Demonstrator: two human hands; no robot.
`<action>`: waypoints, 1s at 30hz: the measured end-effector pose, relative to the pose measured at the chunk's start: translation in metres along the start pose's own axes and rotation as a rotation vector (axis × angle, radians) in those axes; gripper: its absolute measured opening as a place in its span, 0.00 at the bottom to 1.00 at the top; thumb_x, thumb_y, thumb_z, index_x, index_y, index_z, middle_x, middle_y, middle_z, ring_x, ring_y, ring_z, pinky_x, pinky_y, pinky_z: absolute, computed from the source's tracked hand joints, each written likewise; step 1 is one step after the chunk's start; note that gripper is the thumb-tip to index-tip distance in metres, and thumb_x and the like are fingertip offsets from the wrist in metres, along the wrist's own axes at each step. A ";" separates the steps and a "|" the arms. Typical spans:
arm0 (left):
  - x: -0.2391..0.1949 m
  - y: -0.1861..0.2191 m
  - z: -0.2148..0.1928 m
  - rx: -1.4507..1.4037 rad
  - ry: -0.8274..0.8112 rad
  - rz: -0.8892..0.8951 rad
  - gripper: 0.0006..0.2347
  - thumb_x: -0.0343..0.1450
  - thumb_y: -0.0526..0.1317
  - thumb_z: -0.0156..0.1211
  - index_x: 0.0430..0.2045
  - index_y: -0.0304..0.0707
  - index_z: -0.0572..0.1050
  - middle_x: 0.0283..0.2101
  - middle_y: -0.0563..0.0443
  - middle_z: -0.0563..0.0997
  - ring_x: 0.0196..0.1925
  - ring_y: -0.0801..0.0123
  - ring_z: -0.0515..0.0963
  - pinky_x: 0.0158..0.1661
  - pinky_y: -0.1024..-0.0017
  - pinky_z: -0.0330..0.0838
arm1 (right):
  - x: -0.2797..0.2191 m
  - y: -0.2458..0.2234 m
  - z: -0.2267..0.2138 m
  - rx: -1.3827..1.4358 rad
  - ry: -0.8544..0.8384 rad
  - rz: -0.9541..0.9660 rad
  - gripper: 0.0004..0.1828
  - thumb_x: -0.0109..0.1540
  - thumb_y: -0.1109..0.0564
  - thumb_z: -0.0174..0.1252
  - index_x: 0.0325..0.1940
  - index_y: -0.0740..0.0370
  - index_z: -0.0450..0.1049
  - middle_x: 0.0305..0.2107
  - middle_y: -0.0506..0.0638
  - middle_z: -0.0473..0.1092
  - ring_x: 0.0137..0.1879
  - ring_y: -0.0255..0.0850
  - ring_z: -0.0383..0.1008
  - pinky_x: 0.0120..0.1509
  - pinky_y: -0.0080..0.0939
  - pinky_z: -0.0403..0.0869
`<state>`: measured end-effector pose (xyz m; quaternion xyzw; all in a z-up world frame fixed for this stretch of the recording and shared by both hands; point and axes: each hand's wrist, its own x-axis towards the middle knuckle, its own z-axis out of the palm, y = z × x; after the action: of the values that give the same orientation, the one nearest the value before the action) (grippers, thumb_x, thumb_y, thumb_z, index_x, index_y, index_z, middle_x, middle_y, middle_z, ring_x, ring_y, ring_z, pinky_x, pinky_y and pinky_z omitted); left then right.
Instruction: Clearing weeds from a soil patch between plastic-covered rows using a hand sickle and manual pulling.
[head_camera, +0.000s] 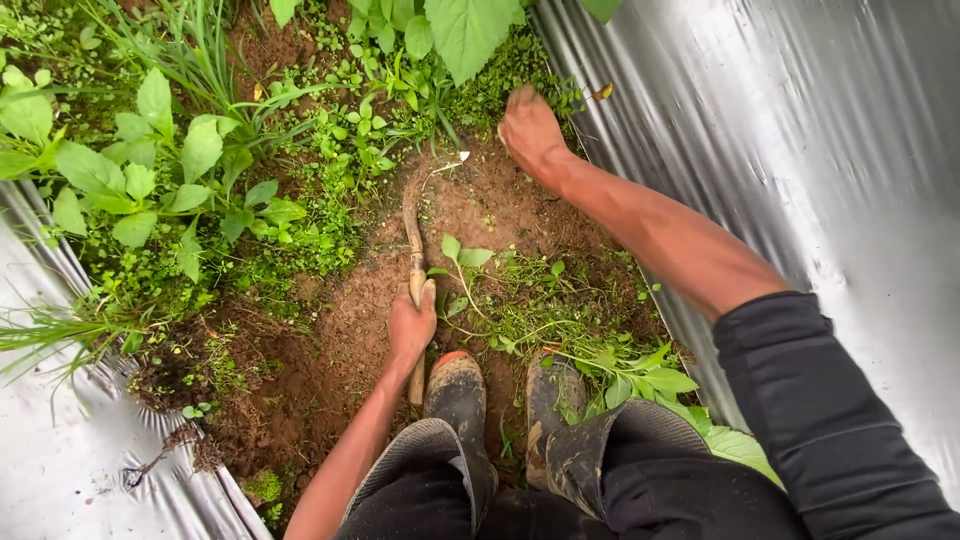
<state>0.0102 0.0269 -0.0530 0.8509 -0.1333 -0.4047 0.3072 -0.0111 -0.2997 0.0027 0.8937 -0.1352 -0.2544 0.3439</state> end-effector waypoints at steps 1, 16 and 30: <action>-0.005 0.011 -0.005 0.030 -0.001 0.018 0.19 0.75 0.49 0.51 0.39 0.24 0.74 0.31 0.26 0.80 0.37 0.37 0.82 0.34 0.47 0.73 | -0.012 0.000 -0.010 0.187 -0.022 -0.008 0.13 0.71 0.51 0.52 0.49 0.57 0.79 0.45 0.55 0.76 0.45 0.38 0.77 0.45 0.31 0.76; 0.010 0.065 -0.024 -0.100 0.210 -0.015 0.13 0.81 0.40 0.40 0.46 0.23 0.65 0.25 0.43 0.74 0.22 0.63 0.74 0.21 0.69 0.70 | -0.128 -0.105 0.085 0.697 -0.414 -0.354 0.16 0.69 0.55 0.48 0.46 0.63 0.81 0.37 0.56 0.80 0.47 0.46 0.81 0.50 0.46 0.80; 0.036 0.065 -0.010 0.106 -0.018 0.012 0.17 0.81 0.45 0.31 0.49 0.27 0.63 0.26 0.40 0.76 0.25 0.54 0.78 0.24 0.61 0.73 | -0.128 -0.108 0.036 0.930 -0.446 -0.271 0.22 0.71 0.60 0.36 0.56 0.67 0.76 0.46 0.61 0.79 0.55 0.50 0.81 0.56 0.50 0.78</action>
<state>0.0421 -0.0361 -0.0290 0.8615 -0.1624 -0.4027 0.2632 -0.1306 -0.1875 -0.0471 0.8856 -0.1869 -0.3933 -0.1618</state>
